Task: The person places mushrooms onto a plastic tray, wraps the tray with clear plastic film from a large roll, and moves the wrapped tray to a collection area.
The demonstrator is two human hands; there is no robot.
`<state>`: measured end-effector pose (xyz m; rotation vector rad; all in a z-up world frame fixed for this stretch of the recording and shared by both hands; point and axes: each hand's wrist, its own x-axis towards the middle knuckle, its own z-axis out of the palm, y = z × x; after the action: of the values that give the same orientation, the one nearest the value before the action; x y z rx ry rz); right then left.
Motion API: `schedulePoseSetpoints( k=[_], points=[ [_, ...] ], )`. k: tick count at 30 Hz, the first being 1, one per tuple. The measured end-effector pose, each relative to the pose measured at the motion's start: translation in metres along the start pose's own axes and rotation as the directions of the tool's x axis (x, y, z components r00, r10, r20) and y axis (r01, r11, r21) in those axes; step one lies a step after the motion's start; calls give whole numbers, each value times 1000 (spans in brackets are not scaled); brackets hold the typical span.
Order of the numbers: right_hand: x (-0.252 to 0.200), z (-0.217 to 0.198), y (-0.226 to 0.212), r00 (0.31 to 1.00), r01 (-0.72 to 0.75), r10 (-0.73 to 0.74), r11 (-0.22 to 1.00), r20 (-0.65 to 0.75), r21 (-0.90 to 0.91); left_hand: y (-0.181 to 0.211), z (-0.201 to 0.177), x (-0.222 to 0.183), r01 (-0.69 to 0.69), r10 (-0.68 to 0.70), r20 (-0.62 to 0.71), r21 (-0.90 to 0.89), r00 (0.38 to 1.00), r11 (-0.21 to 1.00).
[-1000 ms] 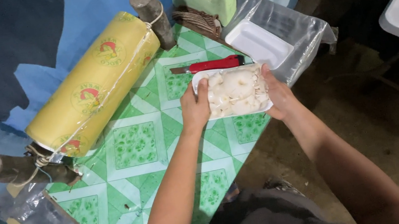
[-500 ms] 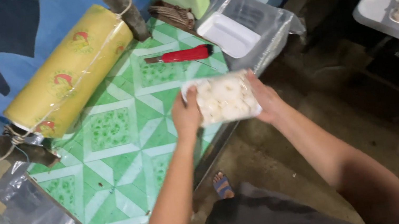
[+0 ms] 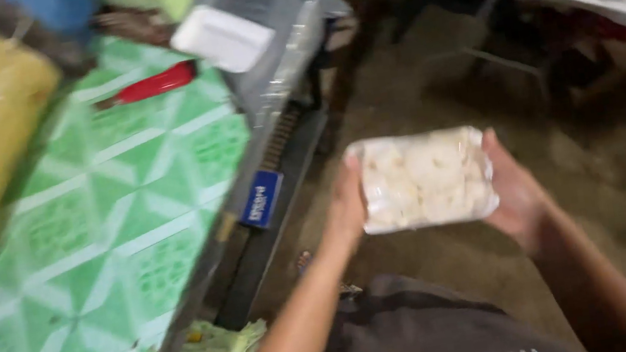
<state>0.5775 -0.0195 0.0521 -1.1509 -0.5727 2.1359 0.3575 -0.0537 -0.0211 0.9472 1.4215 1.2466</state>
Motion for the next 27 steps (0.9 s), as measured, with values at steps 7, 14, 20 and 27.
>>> schedulePoseSetpoints(
  k=[7, 14, 20, 27],
  points=[
    [-67, -46, -48, 791, 153, -395, 867, 467, 475, 105, 68, -29, -72, 70, 51, 27, 996, 997],
    [-83, -57, -80, 788, 262, -319, 948, -526, -182, 120, 110, 7, 243, -230, 149, -79, 962, 967],
    [-42, -98, -98, 726, 438, -426, 892, -540, -116, 120, 149, 71, 143, -130, 205, -49, 970, 988],
    [12, -141, -125, 602, 483, -391, 873, -697, -73, 127, 186, 158, 292, -265, 373, -18, 889, 956]
  ],
)
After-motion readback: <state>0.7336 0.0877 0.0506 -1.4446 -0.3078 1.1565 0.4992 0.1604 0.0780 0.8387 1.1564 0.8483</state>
